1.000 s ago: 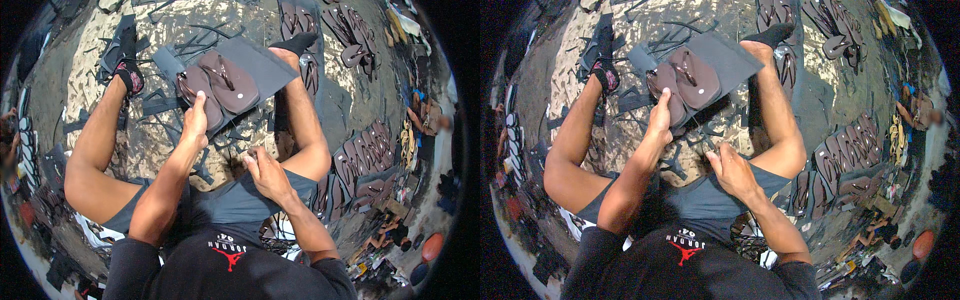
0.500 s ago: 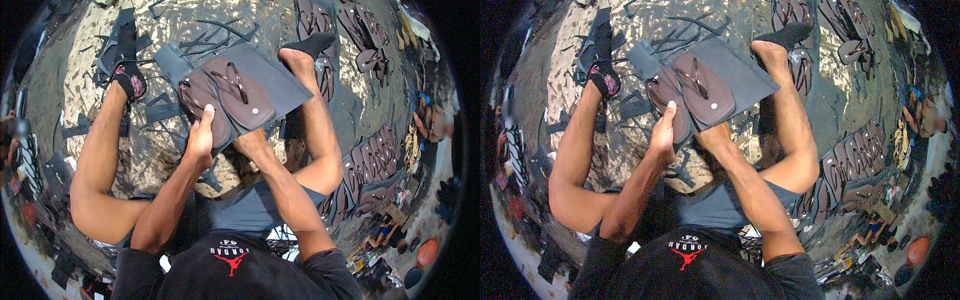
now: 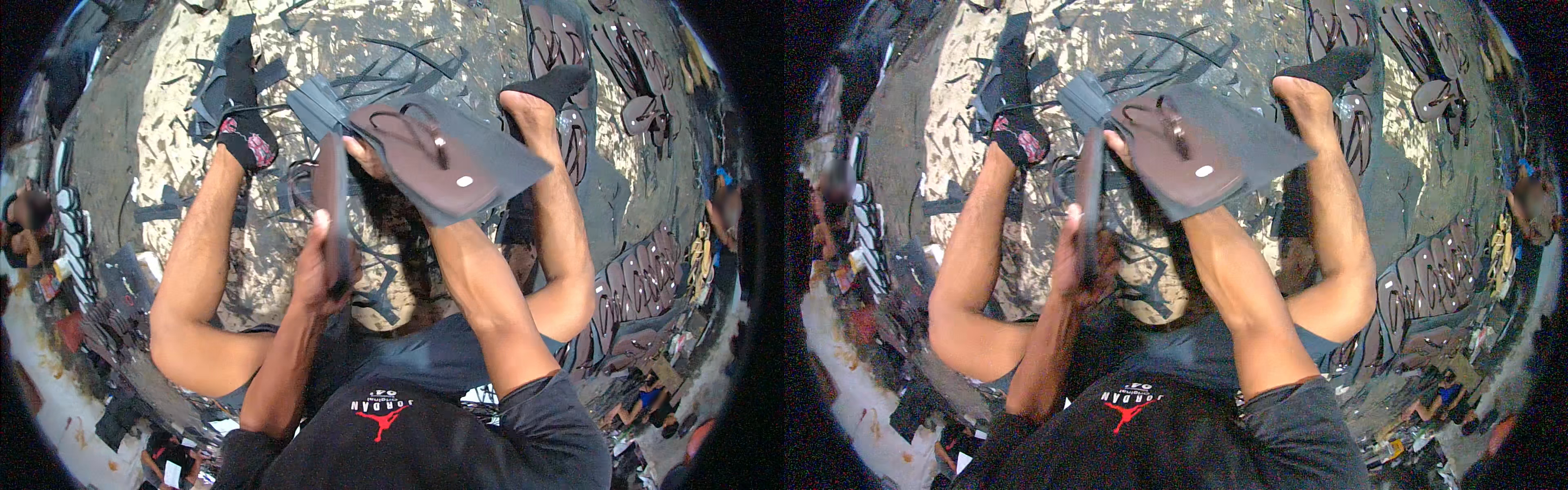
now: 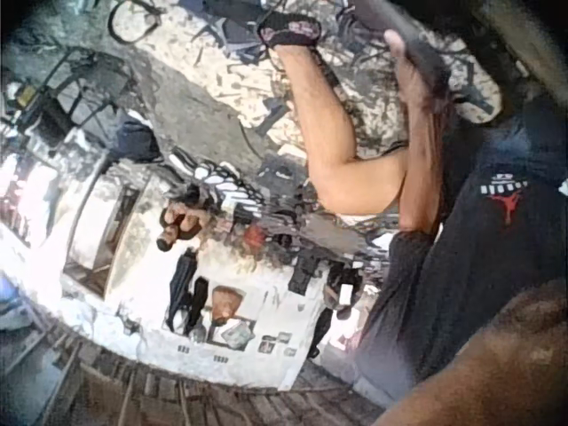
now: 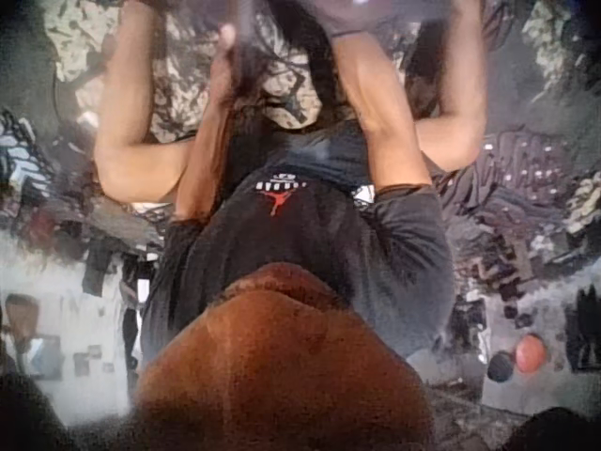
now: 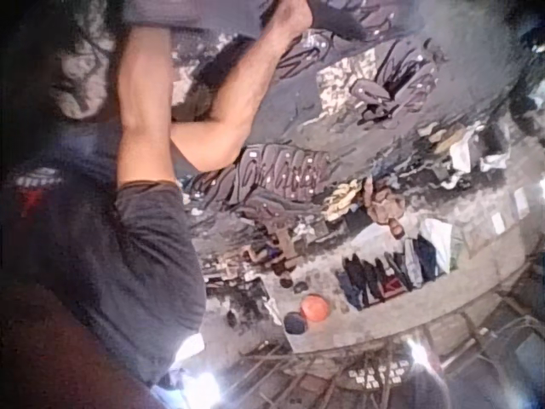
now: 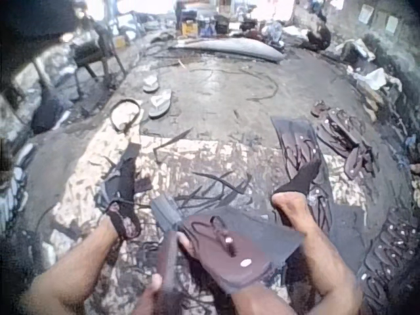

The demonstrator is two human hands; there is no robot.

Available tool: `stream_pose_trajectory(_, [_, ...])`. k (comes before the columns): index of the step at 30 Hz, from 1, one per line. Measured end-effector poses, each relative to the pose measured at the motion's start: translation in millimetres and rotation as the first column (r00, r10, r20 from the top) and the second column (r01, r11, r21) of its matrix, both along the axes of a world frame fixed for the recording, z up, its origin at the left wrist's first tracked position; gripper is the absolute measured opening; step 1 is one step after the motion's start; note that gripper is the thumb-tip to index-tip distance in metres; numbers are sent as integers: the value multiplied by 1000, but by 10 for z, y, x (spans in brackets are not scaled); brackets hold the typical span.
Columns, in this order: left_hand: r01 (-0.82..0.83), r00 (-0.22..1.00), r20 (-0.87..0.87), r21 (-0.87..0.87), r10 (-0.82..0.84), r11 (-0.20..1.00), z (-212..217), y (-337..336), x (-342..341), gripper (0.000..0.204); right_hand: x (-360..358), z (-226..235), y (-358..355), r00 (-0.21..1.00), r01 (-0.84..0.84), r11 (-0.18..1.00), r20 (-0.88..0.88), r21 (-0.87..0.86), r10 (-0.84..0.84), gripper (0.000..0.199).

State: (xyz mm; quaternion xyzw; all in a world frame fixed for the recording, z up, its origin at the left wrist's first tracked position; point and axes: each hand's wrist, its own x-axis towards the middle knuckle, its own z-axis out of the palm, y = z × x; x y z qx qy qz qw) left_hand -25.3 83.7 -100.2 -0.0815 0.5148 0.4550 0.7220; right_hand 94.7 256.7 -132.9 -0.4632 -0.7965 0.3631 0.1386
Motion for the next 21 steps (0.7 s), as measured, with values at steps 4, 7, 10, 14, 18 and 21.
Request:
stream_pose_trajectory(4, [171, 983, -73, 36, -168, 985, 581, -641, -341, 54, -187, -358, -255, 915, 125, 908, -307, -401, -261, 50])
stream_pose_trajectory(7, [578, 672, -601, 61, -433, 813, 928, -994, -341, 56, -280, 105, -226, 818, 195, 824, -375, -532, -436, 57])
stream_pose_trajectory(10, [434, 702, -666, 120, -252, 893, 1201, -1013, -276, 61, -180, 819, -654, 707, -182, 713, -594, -677, -383, 53])
stream_pose_trajectory(14, [331, 834, -552, 475, -17, 816, 1304, -1159, -374, 73, 12, 1549, -1308, 693, -167, 832, -663, -529, -283, 46])
stream_pose_trajectory(18, [227, 818, -560, 525, 132, 820, 1656, -862, -510, 56, 207, 1748, -1824, 736, -196, 941, -675, -276, -45, 46])
stream_pose_trajectory(21, [202, 754, -643, 418, 131, 886, 1824, -1041, -435, 52, 347, 1871, -2111, 768, -173, 913, -631, -370, -110, 53])
